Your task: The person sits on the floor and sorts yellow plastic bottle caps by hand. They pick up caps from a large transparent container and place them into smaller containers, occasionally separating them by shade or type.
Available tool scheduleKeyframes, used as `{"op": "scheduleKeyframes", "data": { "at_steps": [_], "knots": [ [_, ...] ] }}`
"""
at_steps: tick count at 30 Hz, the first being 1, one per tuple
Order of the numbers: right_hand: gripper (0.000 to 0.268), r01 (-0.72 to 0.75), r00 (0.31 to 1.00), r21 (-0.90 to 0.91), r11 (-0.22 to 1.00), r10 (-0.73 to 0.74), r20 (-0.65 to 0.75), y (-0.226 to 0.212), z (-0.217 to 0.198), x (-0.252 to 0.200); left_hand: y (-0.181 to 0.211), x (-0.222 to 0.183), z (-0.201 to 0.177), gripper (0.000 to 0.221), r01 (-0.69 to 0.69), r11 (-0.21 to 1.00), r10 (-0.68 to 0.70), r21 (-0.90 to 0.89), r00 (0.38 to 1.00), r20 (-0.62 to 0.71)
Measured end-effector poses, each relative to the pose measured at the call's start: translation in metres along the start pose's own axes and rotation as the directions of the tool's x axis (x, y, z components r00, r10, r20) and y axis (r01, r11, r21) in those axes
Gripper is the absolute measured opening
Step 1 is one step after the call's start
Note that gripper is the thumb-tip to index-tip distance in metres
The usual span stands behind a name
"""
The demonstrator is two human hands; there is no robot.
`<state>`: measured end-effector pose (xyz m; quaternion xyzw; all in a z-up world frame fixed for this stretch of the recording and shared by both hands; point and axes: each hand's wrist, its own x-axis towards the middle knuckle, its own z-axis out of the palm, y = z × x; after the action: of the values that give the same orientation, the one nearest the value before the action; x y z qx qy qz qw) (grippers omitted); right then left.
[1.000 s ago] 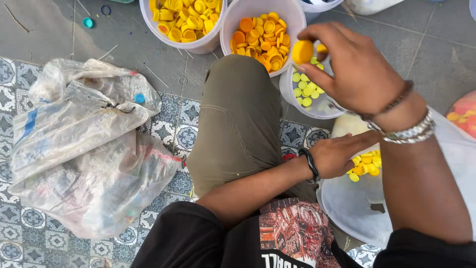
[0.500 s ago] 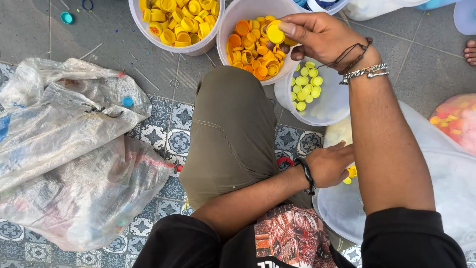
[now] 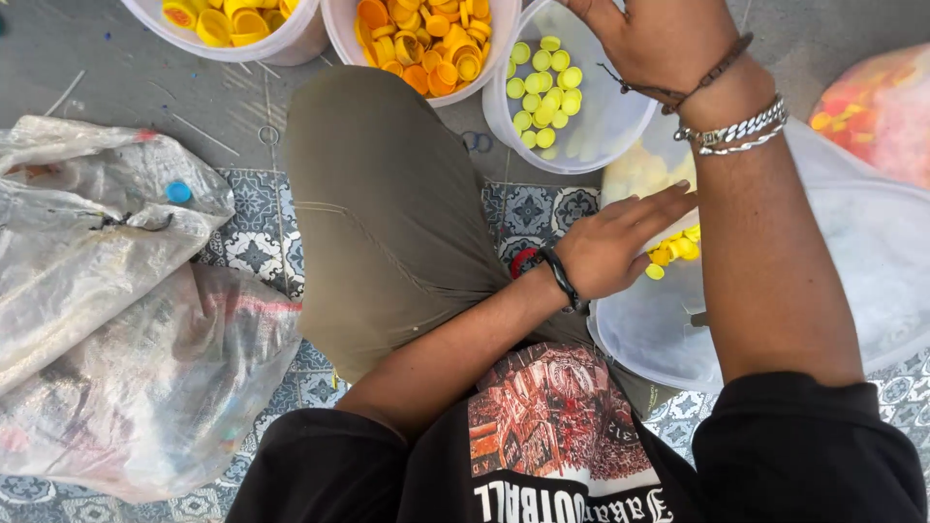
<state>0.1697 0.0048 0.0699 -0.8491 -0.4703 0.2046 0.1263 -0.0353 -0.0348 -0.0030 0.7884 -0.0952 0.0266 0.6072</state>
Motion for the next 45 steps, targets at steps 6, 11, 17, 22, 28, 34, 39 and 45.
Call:
{"op": "scheduleKeyframes", "data": {
  "at_steps": [6, 11, 17, 22, 28, 34, 39, 45],
  "knots": [
    [0.031, 0.015, 0.994, -0.118, 0.993, -0.027, -0.102, 0.034, -0.007, -0.062, 0.007, 0.001, -0.003, 0.088, -0.12, 0.992, 0.117, -0.039, 0.991, -0.065],
    [0.032, -0.072, 0.997, 0.013, 0.997, 0.072, -0.002, 0.031, -0.03, -0.093, -0.004, -0.001, -0.004, 0.073, -0.122, 0.983, 0.106, -0.134, 0.987, -0.121],
    [0.044, -0.247, 0.969, 0.16, 0.956, 0.24, 0.063, 0.049, -0.021, -0.116, 0.001, 0.014, 0.01, 0.102, 0.066, 0.906, -0.162, -0.419, 0.966, -0.199],
    [0.043, -0.274, 0.959, 0.313, 0.909, 0.284, 0.014, 0.029, -0.025, -0.123, -0.022, 0.028, 0.01, 0.086, 0.019, 0.76, -0.277, -0.65, 0.914, -0.297],
    [0.043, -0.243, 0.958, 0.374, 0.895, 0.281, -0.05, 0.017, -0.018, -0.127, -0.028, 0.056, -0.014, 0.045, -0.093, 0.817, -0.252, -0.569, 0.831, -0.496],
    [0.045, -0.262, 0.952, 0.397, 0.88, 0.304, -0.044, 0.016, -0.013, -0.134, -0.032, 0.053, -0.024, 0.035, -0.084, 0.853, -0.21, -0.515, 0.848, -0.487],
    [0.046, -0.276, 0.936, 0.424, 0.863, 0.342, -0.087, 0.021, 0.006, -0.136, -0.03, 0.053, -0.033, 0.036, -0.081, 0.893, -0.161, -0.442, 0.86, -0.483],
    [0.047, -0.263, 0.91, 0.686, 0.679, 0.411, -0.057, 0.034, 0.05, -0.126, -0.037, 0.049, -0.044, 0.041, -0.06, 0.983, -0.043, -0.176, 0.847, -0.529]
  ]
}}
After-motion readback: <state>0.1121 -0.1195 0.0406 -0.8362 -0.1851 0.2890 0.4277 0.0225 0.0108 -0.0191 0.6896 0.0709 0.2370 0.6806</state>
